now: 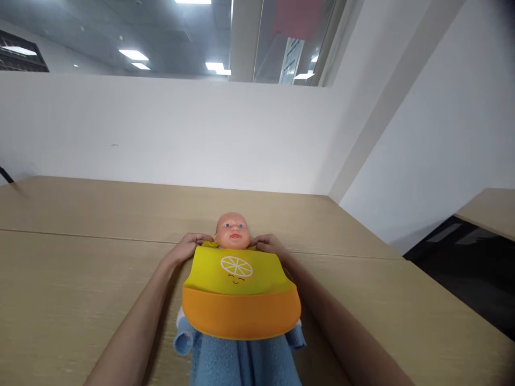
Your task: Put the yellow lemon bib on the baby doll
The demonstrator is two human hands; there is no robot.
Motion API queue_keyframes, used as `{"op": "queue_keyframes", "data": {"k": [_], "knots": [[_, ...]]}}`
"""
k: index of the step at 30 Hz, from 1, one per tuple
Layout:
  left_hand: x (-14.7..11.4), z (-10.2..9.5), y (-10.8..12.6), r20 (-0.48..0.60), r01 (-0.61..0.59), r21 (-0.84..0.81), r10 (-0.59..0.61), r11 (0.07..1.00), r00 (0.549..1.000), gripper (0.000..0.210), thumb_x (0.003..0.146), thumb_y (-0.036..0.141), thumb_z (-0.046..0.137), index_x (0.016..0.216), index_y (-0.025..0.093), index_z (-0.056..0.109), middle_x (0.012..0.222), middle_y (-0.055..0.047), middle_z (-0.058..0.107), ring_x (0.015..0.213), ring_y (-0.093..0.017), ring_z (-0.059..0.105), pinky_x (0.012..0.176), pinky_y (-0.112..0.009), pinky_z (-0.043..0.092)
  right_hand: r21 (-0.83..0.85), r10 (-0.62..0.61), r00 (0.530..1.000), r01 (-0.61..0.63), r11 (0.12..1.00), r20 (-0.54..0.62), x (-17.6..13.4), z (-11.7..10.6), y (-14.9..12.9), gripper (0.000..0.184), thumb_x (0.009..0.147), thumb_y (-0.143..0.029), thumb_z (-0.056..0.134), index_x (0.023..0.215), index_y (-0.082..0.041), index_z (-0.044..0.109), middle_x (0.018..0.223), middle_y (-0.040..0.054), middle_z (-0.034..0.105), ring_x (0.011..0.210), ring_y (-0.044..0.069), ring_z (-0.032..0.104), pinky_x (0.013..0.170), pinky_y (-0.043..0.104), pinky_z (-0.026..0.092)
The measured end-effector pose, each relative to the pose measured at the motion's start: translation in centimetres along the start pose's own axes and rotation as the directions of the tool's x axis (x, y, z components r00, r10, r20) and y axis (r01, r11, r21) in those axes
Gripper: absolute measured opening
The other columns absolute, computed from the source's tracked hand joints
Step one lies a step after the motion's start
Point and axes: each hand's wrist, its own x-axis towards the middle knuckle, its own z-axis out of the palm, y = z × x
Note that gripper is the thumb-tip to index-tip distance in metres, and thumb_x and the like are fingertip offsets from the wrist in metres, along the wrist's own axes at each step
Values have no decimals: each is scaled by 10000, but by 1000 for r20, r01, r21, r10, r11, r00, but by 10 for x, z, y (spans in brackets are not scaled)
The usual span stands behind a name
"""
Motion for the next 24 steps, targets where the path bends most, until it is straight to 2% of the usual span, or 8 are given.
{"op": "queue_keyframes", "data": {"k": [2, 5, 8, 11, 14, 20, 24], "knots": [[0, -2, 0, 59, -15, -5, 16, 1000, 998, 391, 515, 174, 726, 904, 133, 707, 923, -101, 729, 826, -237, 661, 748, -336, 486, 9, 13, 1000, -13, 1000, -9, -3, 0, -2, 257, 682, -216, 479, 739, -155, 722, 761, 38, 713, 726, 181, 622, 617, 255, 455], [-2, -2, 0, 115, -22, -18, 24, 1000, 993, 472, 509, 189, 768, 970, 131, 691, 964, -109, 722, 860, -241, 662, 792, -351, 487, 32, -2, 995, 5, 999, -102, -7, 0, 2, 265, 685, -238, 479, 750, -163, 725, 837, 57, 718, 817, 206, 631, 694, 285, 476], [-9, -1, 2, 124, -41, -26, 44, 999, 991, 485, 525, 208, 775, 1000, 163, 688, 995, -95, 718, 865, -249, 660, 798, -367, 494, 173, 27, 986, 2, 985, -166, -15, 1, 9, 276, 674, -269, 516, 812, -151, 723, 950, 73, 709, 891, 224, 636, 755, 315, 491], [-18, 2, 3, 74, -109, 41, 106, 993, 992, 400, 547, 195, 752, 946, 201, 715, 991, -69, 722, 877, -255, 651, 801, -359, 494, 300, 44, 986, 6, 954, -160, -27, 3, 14, 304, 673, -329, 580, 887, -158, 714, 1008, 75, 700, 922, 231, 639, 801, 350, 497], [-25, 5, 0, 4, -148, 91, 148, 985, 989, 332, 570, 186, 713, 902, 191, 727, 1004, -66, 718, 914, -254, 635, 830, -346, 476, 348, 44, 986, 14, 937, -160, -36, 6, 16, 368, 637, -357, 654, 949, -168, 696, 978, 74, 706, 880, 224, 652, 795, 369, 503], [-30, 9, -12, -110, -211, 203, 236, 956, 965, 240, 597, 200, 617, 804, 150, 729, 817, -66, 729, 799, -232, 638, 720, -311, 486, 310, 1, 975, 69, 948, -221, -35, 5, 19, 328, 611, -379, 685, 869, -177, 692, 916, 65, 710, 828, 198, 652, 748, 333, 504], [-32, 11, -14, -160, -195, 244, 238, 950, 958, 183, 588, 220, 619, 727, 171, 728, 709, -40, 715, 763, -234, 634, 655, -289, 484, 269, 4, 963, 71, 961, -268, -36, 5, 19, 312, 639, -405, 651, 832, -163, 689, 866, 70, 709, 793, 198, 647, 724, 333, 504]]}}
